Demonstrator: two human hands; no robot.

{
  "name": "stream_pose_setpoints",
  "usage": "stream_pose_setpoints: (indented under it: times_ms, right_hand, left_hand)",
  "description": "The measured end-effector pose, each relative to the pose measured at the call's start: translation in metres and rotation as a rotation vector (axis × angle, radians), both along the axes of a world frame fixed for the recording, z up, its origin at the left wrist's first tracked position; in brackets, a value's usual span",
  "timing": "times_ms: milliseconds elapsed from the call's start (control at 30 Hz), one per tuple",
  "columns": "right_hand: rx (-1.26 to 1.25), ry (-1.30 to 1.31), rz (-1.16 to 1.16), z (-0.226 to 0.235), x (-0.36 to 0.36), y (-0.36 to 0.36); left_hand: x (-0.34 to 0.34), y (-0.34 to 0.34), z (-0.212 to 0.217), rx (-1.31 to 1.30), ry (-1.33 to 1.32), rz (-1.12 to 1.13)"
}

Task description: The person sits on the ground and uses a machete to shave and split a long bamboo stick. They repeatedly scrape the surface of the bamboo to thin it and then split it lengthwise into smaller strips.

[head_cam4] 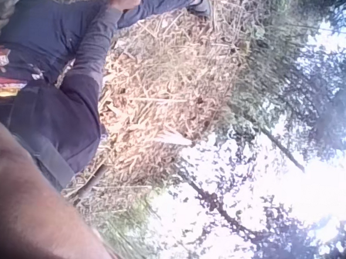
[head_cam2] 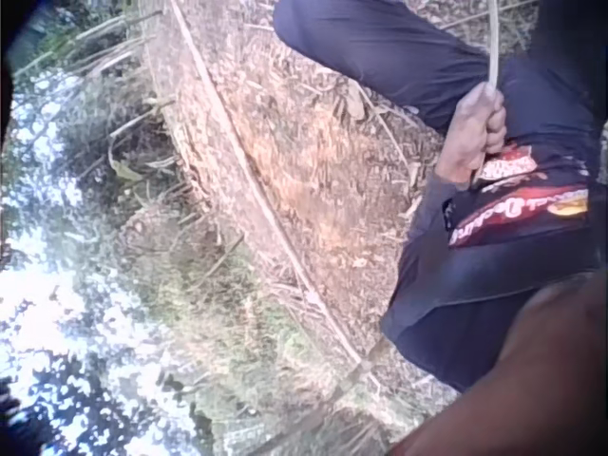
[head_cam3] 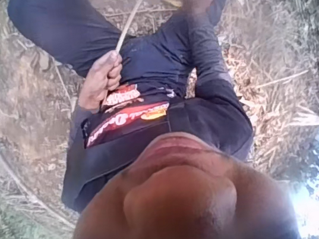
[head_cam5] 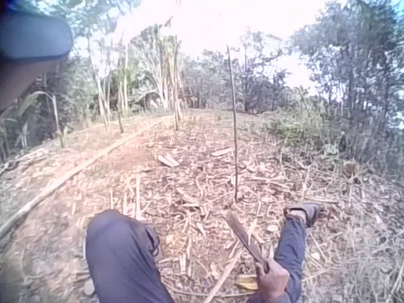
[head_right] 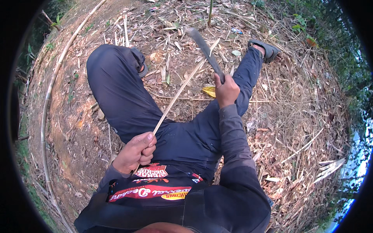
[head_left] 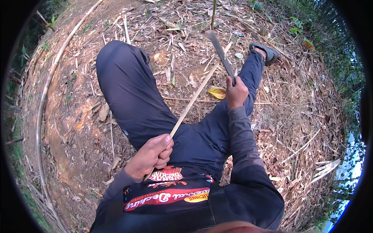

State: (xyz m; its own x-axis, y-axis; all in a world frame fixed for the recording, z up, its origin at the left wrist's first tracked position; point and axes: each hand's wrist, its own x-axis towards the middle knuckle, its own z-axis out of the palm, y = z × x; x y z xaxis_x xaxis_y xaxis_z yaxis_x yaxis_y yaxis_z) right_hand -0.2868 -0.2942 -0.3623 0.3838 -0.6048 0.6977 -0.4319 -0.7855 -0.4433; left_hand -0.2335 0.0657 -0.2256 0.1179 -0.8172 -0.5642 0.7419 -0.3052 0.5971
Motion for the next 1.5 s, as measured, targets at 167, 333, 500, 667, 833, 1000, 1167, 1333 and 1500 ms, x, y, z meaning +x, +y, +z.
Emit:
stream_pose_setpoints:
  times_ms: [167, 333, 500, 667, 833, 1000, 1167, 1333, 1500]
  right_hand:
    - [0.15, -0.112, 0.158, 0.012, -0.006, -0.001]
    - [0.383, 0.118, 0.189, 0.024, 0.001, 0.069]
    - [0.819, -0.111, 0.286, 0.025, 0.003, 0.071]
    - [1.53, -0.501, 0.493, 0.077, 0.004, 0.094]
    - [1.5, -0.571, 0.647, 0.116, -0.004, 0.117]
    - [1.316, -0.622, 0.777, 0.126, 0.006, 0.137]
    - [1.336, -0.631, 0.824, 0.138, 0.011, 0.122]
    - [1.278, -0.718, 0.726, 0.141, 0.018, 0.094]
    - [1.168, -0.765, 0.64, 0.142, 0.023, 0.098]
  left_hand:
    - [-0.011, -0.002, -0.001, -0.049, -0.019, -0.021]
    - [0.005, -0.014, 0.012, -0.046, -0.167, 0.044]
    - [0.03, -0.029, 0.022, -0.023, -0.426, 0.154]
    - [0.031, -0.038, 0.02, -0.061, -0.516, 0.176]
    - [0.022, -0.05, 0.019, -0.089, -0.479, 0.133]
    - [0.02, -0.049, 0.011, -0.134, -0.509, 0.036]
    - [0.029, -0.01, -0.002, -0.089, -0.686, 0.06]
    - [0.02, 0.03, 0.01, 0.084, -0.477, -0.169]
    - [0.016, 0.019, -0.009, 0.025, -0.386, -0.007]
